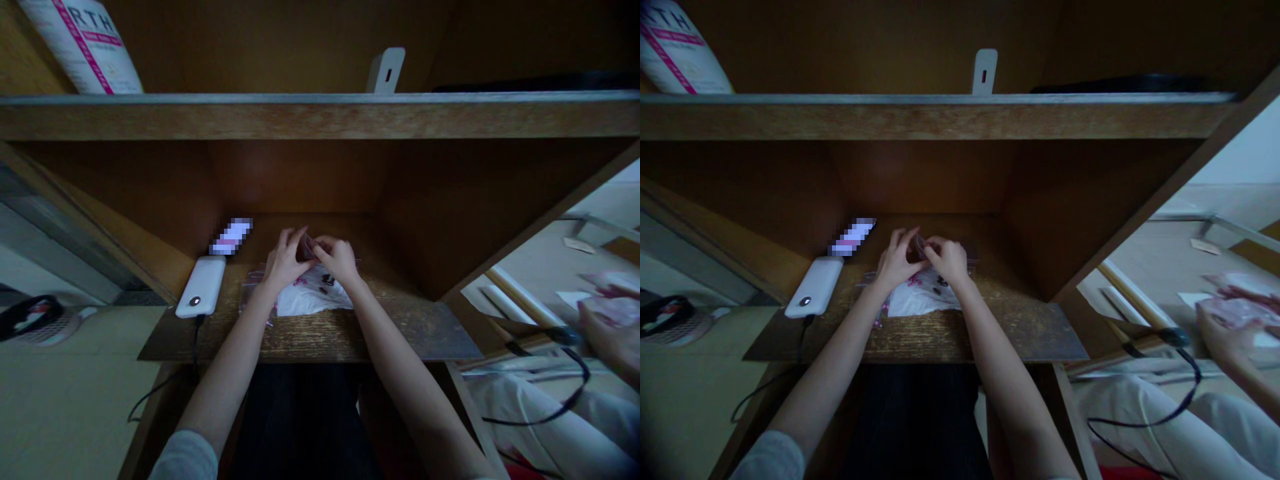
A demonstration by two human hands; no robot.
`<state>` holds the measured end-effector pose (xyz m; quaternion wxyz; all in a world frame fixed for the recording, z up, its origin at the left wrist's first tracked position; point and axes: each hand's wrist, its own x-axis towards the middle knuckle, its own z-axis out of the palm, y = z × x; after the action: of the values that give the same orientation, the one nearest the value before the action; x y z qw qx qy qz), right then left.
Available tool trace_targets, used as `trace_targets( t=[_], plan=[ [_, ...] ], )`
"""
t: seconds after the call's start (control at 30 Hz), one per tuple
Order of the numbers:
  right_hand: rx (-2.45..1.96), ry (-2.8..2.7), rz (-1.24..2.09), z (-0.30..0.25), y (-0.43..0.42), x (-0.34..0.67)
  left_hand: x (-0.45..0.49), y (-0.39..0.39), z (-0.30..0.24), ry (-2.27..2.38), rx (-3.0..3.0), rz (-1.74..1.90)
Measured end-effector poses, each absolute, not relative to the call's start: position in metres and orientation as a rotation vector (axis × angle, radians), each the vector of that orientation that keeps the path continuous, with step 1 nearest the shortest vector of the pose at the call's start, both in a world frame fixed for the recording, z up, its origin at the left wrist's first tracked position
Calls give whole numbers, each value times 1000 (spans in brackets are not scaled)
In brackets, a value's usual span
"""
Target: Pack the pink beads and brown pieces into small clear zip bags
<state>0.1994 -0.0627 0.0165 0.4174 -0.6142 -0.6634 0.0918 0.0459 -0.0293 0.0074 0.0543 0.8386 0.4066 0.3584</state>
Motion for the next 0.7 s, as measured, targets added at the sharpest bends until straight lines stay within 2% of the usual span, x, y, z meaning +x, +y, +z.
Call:
trace_targets(
  t=[0.27, 0.5, 0.7],
  plan=[
    [-1484, -1612, 283, 16, -63, 201, 45, -29, 8, 1253, 2555, 1100],
    [-1343, -1814, -26, 25, -72, 197, 44, -30, 10, 1366, 2538, 1109],
    [-1449, -1888, -100, 21, -71, 189, 44, -31, 11, 1378, 2555, 1064]
  ],
)
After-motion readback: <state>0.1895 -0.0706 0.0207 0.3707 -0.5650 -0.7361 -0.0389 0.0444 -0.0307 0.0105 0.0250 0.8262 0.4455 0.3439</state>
